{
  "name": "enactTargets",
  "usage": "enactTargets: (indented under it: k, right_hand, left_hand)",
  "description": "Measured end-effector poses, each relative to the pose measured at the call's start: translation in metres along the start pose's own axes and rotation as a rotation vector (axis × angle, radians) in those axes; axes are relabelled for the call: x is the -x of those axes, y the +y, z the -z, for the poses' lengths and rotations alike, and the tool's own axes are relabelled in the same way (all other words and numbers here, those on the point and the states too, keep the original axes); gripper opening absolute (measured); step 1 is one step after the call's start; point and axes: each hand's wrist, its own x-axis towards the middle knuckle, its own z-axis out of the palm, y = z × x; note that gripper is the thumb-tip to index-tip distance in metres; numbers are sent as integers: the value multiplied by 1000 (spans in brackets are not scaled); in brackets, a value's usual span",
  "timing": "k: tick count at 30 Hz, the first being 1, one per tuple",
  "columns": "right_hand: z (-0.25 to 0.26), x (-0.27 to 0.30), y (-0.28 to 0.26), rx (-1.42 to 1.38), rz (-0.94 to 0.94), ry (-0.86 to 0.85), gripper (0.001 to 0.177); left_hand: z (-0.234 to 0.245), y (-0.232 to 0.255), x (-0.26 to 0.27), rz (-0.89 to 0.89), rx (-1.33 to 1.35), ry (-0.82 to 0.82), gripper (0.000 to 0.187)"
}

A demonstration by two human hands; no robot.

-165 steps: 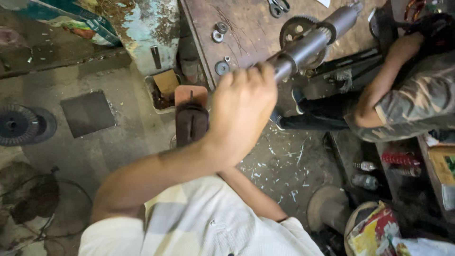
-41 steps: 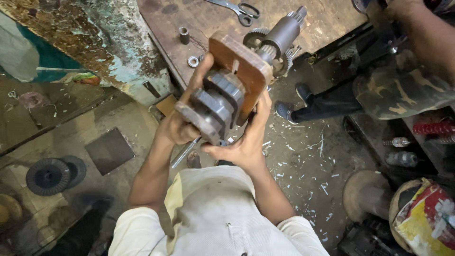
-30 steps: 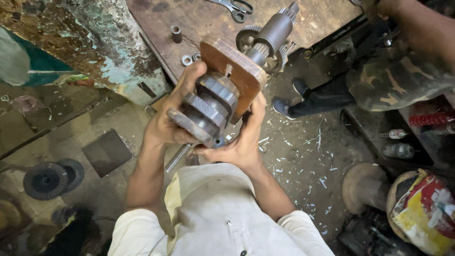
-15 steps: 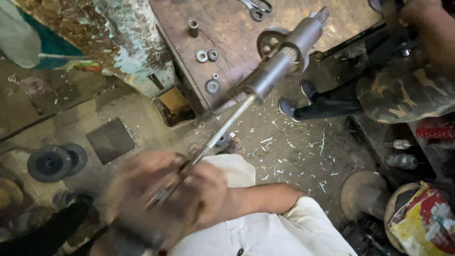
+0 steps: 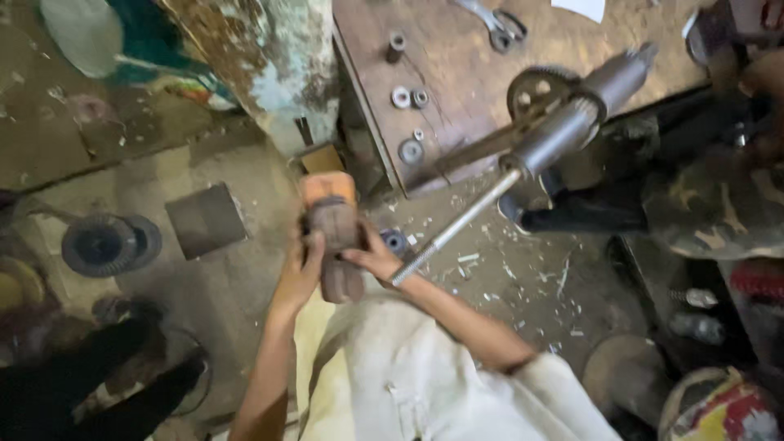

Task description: The person winds copper wire around a metal jig to form loops, then removes the loops and places them on the table. The person then assembles the jig onto a rotating shaft and operates the machine to wind more wire.

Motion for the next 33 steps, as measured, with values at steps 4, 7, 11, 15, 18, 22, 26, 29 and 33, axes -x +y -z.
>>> enactTargets:
  k: [4,7,11,15,18,22,26,29,33]
  right_hand:
    - [67,37,74,-493,58,100,111]
    - [86,80,110,-658,-80,367,112]
    - [87,110,129,-611,-9,532,105]
    - [84,118,123,-580,20,649,110]
    - [81,120,117,-558,8,680,116]
    - [71,129,109,-531,30,656,122]
    - [68,124,94,-507,-18,642,124]
    - [64,125,85,-443,34,635,123]
    - [63,126,76,-433,32,622,122]
  left_hand:
    - [-27,11,-108,-329,-209,15,51]
    - [-74,40,-197,-754,-725,134,47]
    - [-137,68,-263,-799,-934,-40,64]
    - [-158,71,-279,-792,-1196,-146,42]
    - [-146,68,-280,-718,-888,-117,47]
    - [-127,60,-277,-681,-826,-71,49]
    - [-119,55,-277,-609,-875,-155,53]
    - [-124,51,-279,-690,-876,-179,58]
    - [-123,74,-281,-592,-919,-232,49]
